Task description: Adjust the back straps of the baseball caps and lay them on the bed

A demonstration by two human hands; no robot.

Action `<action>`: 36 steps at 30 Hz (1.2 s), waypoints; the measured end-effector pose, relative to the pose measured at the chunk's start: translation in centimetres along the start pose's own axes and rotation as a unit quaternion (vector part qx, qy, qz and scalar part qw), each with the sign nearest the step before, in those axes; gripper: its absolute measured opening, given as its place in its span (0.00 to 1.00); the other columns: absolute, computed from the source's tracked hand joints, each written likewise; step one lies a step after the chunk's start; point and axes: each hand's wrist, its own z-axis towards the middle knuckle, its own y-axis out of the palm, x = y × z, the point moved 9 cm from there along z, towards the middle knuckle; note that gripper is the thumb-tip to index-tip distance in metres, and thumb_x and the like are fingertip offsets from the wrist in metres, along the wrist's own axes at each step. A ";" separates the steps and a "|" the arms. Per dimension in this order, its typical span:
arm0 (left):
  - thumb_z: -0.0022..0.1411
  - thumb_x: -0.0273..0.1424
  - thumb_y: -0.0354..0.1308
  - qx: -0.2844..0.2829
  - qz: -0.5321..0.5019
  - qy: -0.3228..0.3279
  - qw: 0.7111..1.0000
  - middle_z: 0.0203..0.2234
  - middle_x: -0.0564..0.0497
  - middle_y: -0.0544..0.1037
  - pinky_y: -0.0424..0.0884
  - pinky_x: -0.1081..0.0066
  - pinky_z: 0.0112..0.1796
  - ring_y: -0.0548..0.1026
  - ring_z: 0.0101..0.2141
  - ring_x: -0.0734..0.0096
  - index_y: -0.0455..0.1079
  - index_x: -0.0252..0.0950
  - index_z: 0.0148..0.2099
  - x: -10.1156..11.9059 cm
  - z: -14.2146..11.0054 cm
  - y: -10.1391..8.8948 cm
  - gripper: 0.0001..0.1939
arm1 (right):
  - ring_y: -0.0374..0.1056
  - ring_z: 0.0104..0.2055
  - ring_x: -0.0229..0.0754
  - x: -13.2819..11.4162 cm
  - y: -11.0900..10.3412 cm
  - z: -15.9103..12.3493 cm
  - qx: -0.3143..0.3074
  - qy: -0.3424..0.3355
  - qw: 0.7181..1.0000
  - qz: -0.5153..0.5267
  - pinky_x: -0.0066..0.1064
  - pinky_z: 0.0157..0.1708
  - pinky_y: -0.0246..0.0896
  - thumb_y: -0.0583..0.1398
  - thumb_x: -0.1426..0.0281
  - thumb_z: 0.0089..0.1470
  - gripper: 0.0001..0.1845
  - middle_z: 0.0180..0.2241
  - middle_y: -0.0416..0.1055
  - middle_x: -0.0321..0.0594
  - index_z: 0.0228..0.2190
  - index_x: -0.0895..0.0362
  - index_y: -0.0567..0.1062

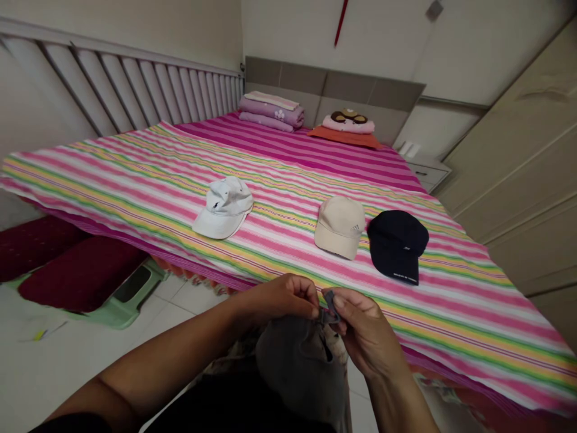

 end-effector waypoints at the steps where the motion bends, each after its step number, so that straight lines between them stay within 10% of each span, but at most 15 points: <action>1: 0.41 0.27 0.65 0.005 -0.001 0.003 1.000 0.19 0.56 0.69 0.56 0.79 0.26 0.63 0.22 0.83 0.67 0.31 0.26 0.0 0.0 -0.1 0.10 | 0.46 0.16 0.27 0.1 -0.3 0.0 0.012 0.007 1.000 0.009 0.23 0.16 0.36 0.67 0.65 0.36 0.11 0.17 0.63 0.31 0.22 0.59 0.74; 36: 0.44 0.26 0.62 -0.030 0.014 0.020 0.999 0.17 0.57 0.67 0.53 0.80 0.22 0.60 0.19 0.85 0.67 0.30 0.25 -0.1 0.1 0.6 0.06 | 0.51 0.23 0.33 0.0 1.0 0.2 -0.125 0.006 0.978 -0.168 0.27 0.21 0.42 0.56 0.78 0.35 0.05 0.21 0.60 0.32 0.15 0.58 0.65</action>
